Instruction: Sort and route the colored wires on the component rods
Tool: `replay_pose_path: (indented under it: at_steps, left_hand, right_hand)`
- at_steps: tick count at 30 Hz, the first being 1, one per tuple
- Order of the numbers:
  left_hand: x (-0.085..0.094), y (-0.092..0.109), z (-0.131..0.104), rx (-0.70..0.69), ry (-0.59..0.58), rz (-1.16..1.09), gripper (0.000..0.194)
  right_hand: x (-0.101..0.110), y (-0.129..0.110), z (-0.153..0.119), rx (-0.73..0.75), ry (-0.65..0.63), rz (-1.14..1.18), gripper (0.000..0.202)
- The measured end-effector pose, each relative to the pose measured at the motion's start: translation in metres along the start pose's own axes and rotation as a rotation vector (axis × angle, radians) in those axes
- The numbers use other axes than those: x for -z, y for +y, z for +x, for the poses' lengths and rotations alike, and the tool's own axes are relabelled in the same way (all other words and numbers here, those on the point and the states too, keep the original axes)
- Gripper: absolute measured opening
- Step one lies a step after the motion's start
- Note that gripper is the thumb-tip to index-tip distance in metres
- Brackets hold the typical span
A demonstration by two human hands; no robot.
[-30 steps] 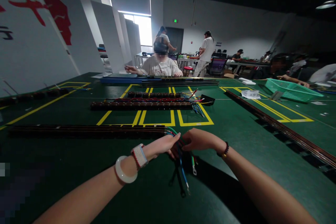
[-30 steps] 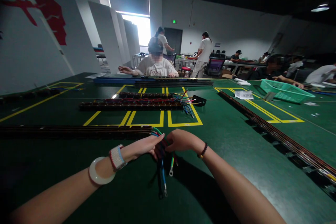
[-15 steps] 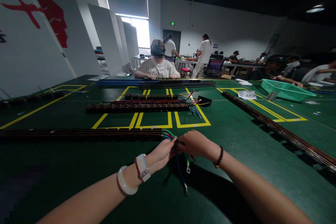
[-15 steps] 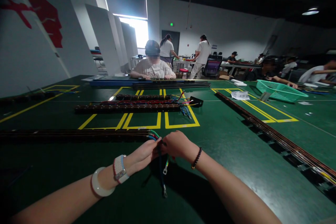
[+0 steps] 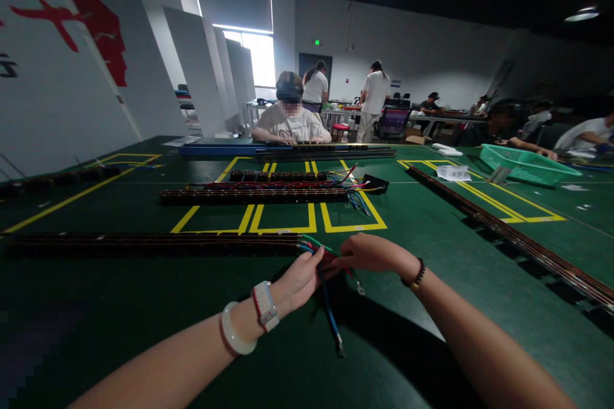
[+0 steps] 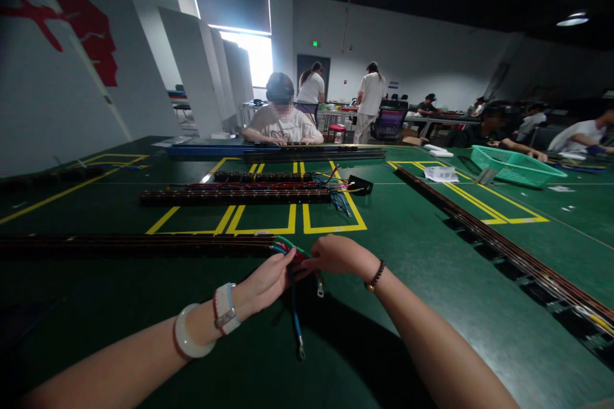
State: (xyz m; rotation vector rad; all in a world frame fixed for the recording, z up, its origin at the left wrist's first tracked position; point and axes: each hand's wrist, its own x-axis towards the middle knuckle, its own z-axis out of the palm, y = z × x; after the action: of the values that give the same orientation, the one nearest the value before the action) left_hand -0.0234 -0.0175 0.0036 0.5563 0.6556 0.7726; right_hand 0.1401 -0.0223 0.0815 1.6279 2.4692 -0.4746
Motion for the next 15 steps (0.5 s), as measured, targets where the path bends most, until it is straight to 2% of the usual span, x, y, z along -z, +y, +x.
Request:
replay_pose_path:
  at_steps: [5,8,11,15]
  left_hand:
    - [-0.003,0.002,-0.001,-0.034,0.039,-0.011,0.011]
    - [-0.005,0.005,-0.005,0.009,0.100,0.033,0.012]
    - [-0.006,0.008,-0.009,0.057,0.134,0.062,0.013]
    - [-0.004,0.010,-0.011,0.086,0.113,0.124,0.018]
  right_hand:
    - [0.001,0.032,0.009,-0.021,-0.012,0.222,0.043]
    - [-0.004,0.049,0.017,-0.031,0.017,0.254,0.045]
    - [-0.010,0.055,0.023,-0.124,0.165,0.115,0.042]
    - [-0.017,0.052,0.030,-0.207,0.392,-0.172,0.038]
